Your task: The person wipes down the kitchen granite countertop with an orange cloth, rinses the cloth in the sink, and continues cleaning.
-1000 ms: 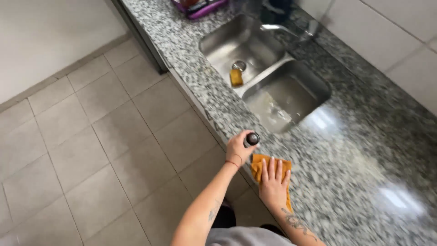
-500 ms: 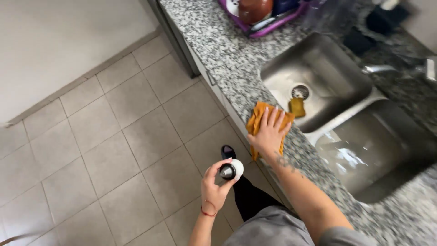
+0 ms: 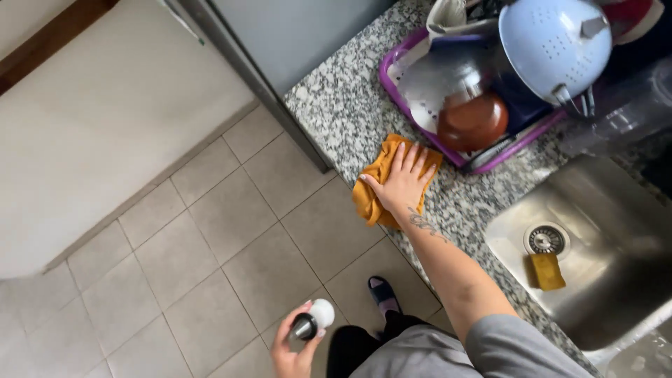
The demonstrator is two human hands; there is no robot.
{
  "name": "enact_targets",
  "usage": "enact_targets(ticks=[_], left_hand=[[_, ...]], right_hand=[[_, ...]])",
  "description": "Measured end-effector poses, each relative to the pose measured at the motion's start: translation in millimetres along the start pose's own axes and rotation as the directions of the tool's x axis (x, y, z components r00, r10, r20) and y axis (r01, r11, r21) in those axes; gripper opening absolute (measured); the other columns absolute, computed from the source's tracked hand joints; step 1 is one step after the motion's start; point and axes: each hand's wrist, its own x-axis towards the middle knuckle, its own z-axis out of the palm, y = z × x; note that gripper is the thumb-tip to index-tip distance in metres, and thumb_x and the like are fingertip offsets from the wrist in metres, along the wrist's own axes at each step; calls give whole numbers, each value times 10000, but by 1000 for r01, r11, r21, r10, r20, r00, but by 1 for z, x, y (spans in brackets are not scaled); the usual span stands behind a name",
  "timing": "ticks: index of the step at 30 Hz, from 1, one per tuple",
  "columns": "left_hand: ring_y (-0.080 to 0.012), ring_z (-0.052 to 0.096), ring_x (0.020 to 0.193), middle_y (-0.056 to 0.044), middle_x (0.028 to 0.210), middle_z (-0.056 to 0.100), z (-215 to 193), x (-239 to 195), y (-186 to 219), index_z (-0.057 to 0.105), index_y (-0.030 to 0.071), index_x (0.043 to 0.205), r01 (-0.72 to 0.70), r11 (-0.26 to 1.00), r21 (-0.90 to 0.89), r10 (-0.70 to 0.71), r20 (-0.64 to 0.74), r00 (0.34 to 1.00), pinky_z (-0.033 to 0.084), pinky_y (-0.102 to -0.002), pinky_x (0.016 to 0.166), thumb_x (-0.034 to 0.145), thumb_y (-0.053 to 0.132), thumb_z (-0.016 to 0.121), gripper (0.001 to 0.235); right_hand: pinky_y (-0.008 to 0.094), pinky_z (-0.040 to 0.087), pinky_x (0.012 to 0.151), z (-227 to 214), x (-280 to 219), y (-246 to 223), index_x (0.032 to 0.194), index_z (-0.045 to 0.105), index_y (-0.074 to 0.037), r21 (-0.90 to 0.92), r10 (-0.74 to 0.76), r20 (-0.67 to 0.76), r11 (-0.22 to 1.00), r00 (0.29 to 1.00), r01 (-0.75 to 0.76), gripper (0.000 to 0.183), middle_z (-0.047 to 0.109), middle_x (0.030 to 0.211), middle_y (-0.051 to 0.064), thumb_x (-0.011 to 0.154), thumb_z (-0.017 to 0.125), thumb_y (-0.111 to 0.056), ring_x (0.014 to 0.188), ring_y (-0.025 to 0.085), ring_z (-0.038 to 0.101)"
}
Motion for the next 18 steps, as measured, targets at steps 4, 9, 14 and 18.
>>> enact_targets(ticks=[4,9,14,18], left_hand=[[-187,678,1019,-98,1021,744,-23,64,-4,709,69,974,85,986,141,-83,-17,996,481,-261,918,573,42,779,408],[-193,624,1125,-63,1138,704,-56,172,-24,682,62,1040,213,934,286,-240,62,969,492,-270,916,619,124,775,436],[-191,659,1013,-95,1042,713,-56,295,-34,673,43,1018,-77,985,152,56,136,989,505,-272,893,580,39,776,450],[-132,693,934,-25,1013,738,-57,391,-33,698,130,1017,-395,893,217,283,413,866,494,-198,836,544,133,831,491]], right_hand=[[580,51,1088,3,51,-38,1475,40,-50,20,-20,2,1000,1000,20,1134,32,1527,199,717,283,-858,1400,374,16],[557,-5,1100,25,118,-86,1482,46,-94,-1,-90,-24,996,996,90,1095,21,1533,171,725,273,-852,1406,351,-11],[552,11,1104,39,187,-146,1486,71,-116,74,51,-43,996,998,-47,915,26,1538,143,826,210,-736,1409,331,-21],[506,46,1118,53,238,-170,1493,102,-189,98,247,-141,967,959,-234,663,67,1548,76,931,267,-500,1419,277,16]])
